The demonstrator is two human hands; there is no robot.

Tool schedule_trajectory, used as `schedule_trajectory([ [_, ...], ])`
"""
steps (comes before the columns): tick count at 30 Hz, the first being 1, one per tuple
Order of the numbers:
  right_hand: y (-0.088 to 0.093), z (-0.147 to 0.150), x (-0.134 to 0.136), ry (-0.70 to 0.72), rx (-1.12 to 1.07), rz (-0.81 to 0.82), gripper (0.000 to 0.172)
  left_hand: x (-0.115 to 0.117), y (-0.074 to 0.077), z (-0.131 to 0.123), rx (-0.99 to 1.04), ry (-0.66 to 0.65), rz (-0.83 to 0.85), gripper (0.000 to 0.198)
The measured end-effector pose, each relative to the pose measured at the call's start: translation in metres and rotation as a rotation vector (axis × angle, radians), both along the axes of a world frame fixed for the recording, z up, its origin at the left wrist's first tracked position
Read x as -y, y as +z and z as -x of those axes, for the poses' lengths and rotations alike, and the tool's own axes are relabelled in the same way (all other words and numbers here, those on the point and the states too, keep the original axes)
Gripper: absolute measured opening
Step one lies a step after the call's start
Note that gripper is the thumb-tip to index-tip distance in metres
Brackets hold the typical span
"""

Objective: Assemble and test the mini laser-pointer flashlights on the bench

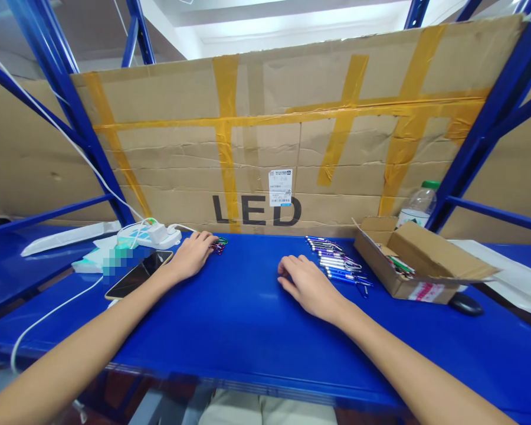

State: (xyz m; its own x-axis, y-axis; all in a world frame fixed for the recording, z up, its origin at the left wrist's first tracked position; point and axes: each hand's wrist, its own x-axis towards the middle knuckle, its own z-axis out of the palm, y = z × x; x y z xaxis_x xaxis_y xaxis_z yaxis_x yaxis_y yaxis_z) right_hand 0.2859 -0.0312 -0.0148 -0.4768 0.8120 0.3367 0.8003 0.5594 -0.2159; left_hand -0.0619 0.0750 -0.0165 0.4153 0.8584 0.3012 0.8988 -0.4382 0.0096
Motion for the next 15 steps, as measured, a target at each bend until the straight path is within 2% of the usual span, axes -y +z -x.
schedule_trajectory([
  [5,-0.004,-0.008,-0.008,-0.021,-0.055,0.017,0.006,-0.009,-0.005,0.011,-0.098,0.095,0.010,0.047],
  [15,-0.015,-0.019,-0.021,-0.028,-0.124,0.017,0.005,-0.016,0.000,0.019,-0.193,0.144,0.017,0.042],
])
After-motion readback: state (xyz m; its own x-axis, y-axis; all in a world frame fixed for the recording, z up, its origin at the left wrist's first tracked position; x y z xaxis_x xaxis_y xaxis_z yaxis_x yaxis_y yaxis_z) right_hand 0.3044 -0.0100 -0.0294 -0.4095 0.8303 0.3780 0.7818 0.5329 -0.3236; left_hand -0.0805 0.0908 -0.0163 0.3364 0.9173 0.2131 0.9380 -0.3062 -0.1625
